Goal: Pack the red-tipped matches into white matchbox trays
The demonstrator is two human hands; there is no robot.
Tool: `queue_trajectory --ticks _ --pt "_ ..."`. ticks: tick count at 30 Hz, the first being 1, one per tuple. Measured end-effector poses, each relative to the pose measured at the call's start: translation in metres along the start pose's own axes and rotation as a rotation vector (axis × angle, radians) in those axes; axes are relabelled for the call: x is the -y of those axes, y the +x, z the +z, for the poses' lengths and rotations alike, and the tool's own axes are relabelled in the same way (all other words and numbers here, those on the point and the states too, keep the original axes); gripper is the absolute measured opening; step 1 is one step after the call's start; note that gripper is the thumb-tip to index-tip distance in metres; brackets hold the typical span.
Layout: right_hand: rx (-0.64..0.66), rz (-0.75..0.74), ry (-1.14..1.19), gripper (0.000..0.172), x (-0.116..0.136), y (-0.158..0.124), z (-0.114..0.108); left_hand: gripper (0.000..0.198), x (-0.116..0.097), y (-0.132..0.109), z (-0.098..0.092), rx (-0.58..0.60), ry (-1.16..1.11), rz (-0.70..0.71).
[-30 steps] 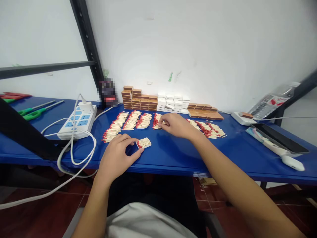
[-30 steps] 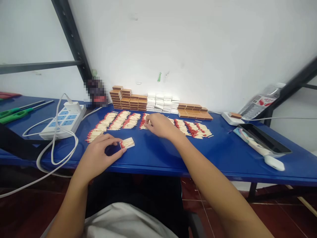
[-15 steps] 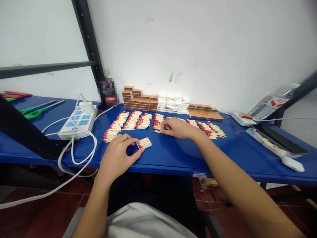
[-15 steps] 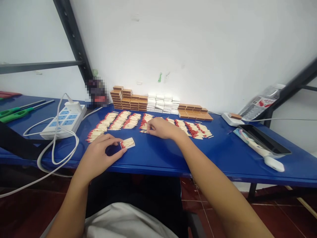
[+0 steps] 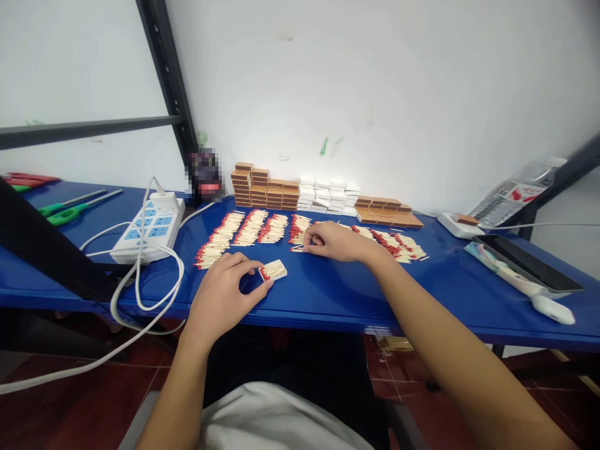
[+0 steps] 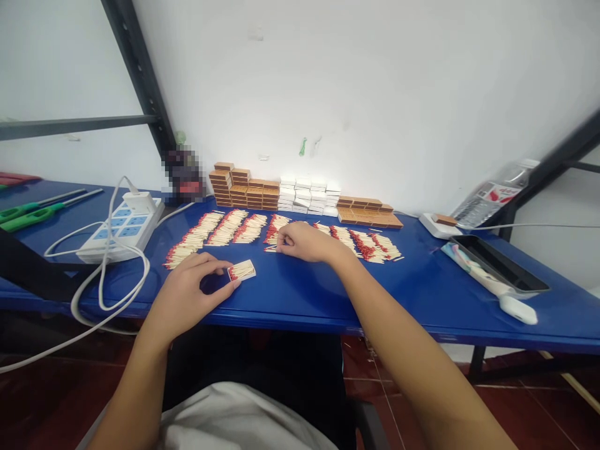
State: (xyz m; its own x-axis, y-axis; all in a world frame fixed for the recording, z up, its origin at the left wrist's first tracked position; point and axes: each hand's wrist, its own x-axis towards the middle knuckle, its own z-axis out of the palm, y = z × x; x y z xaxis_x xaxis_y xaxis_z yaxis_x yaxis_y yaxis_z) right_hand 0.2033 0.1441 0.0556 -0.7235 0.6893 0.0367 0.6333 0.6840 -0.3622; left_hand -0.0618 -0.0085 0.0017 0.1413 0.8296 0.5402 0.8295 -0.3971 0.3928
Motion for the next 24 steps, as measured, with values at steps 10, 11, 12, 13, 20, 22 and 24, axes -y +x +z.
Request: queue_trajectory --ticks 10,11,12,13,20,22,24 --pt "0.035 -0.036 0.070 0.014 0.015 0.002 0.005 0.021 0.002 -0.001 0.000 0.004 -0.007 0.002" --pt "0.020 -0.034 0.062 0.015 0.014 0.002 0.006 0.021 0.002 -0.001 0.000 0.003 -0.007 0.002" --pt "0.004 -0.033 0.055 0.015 0.013 0.003 0.007 0.021 0.002 -0.001 0.000 0.002 -0.008 0.002" --pt "-0.008 -0.034 0.049 0.016 0.012 0.003 0.007 0.020 0.001 -0.001 0.000 0.001 -0.008 0.003" --pt "-0.013 -0.043 0.039 0.013 0.011 0.005 0.008 0.020 0.001 0.000 0.000 -0.006 -0.009 0.005" --pt "-0.015 -0.039 0.036 0.013 0.012 0.005 0.008 0.019 0.001 0.000 0.000 -0.007 -0.009 0.007" --pt "-0.010 -0.039 0.027 0.013 0.012 0.004 0.007 0.019 0.001 -0.001 0.000 -0.008 -0.007 0.010"
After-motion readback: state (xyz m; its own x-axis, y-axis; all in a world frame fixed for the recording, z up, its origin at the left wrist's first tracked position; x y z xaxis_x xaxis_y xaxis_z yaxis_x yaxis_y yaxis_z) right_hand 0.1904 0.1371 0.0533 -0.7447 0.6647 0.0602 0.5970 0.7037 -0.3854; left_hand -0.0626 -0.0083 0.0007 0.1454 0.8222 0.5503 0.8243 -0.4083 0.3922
